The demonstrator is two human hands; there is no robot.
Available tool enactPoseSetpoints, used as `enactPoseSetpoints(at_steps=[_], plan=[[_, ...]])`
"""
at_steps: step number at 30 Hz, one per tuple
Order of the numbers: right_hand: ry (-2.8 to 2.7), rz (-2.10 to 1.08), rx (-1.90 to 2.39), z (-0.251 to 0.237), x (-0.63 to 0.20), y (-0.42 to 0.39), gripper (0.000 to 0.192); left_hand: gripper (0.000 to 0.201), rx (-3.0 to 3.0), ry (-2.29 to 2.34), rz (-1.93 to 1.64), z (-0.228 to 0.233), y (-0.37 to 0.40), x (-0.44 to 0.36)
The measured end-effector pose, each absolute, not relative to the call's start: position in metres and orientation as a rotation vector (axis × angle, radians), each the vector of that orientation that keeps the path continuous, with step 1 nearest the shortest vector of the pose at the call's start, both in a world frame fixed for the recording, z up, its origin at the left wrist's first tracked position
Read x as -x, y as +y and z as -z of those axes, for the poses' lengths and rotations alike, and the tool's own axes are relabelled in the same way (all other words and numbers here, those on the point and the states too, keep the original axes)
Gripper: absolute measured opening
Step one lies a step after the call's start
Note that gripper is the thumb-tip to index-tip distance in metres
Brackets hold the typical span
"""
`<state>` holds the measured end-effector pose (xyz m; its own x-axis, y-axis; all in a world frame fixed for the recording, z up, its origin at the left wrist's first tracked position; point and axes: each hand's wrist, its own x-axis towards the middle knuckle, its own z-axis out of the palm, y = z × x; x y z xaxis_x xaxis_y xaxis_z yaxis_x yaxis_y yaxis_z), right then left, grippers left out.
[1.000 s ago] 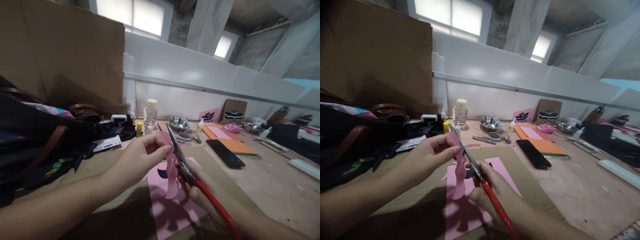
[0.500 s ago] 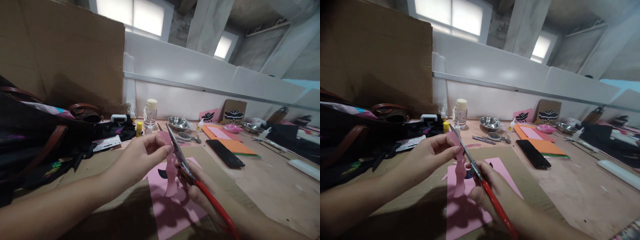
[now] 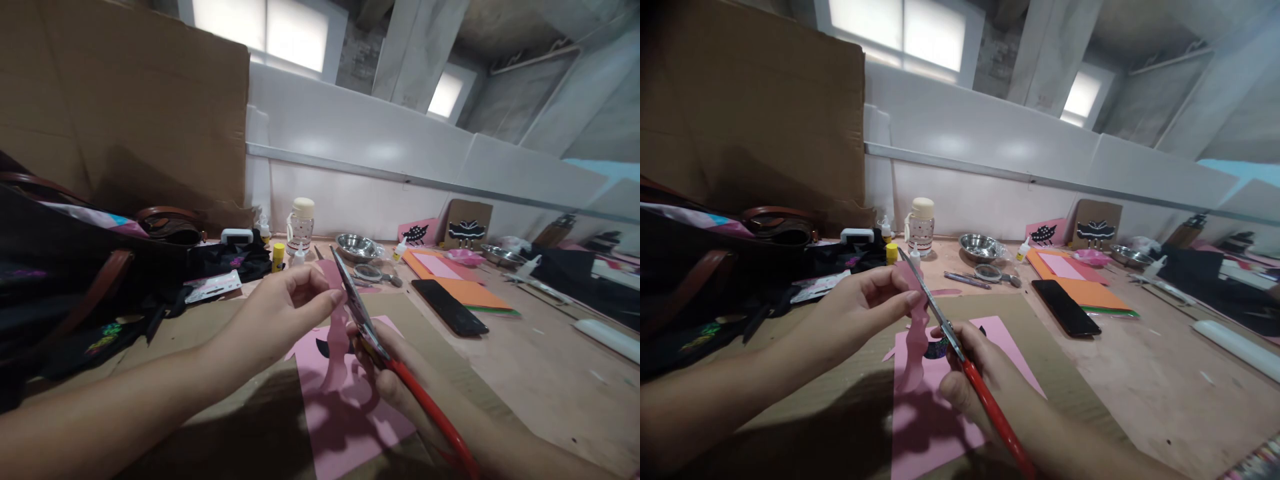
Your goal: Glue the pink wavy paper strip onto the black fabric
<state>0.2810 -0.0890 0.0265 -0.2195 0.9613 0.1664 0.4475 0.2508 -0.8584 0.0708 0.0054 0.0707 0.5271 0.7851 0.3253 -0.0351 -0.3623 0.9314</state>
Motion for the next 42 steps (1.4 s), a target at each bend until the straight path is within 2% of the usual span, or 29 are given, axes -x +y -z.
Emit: enactPoseSetpoints(at_steps=[7, 17, 26, 42], plan=[[-1.768, -0.929, 1.277, -0.030, -0.279, -0.091, 0.054, 0.023, -1.744, 0.626, -1.031, -0.069, 0.005, -0.070], [-1.821, -0.826, 1.305, -0.024, -0.284, -0.088, 0.061, 0.023, -1.748, 0.636, -1.042, -0.071, 0.005, -0.071], [-1.810, -0.902, 1.287, -0.023, -0.284, -0.087, 0.063, 0.024, -1.728, 0.604, -1.049, -0.069, 0.007, -0.072], [-1.793, -0.885, 1.302, -0.022, -0.283, -0.087, 0.051, 0.021, -1.708, 0.567, -1.052, -0.071, 0.008, -0.071]])
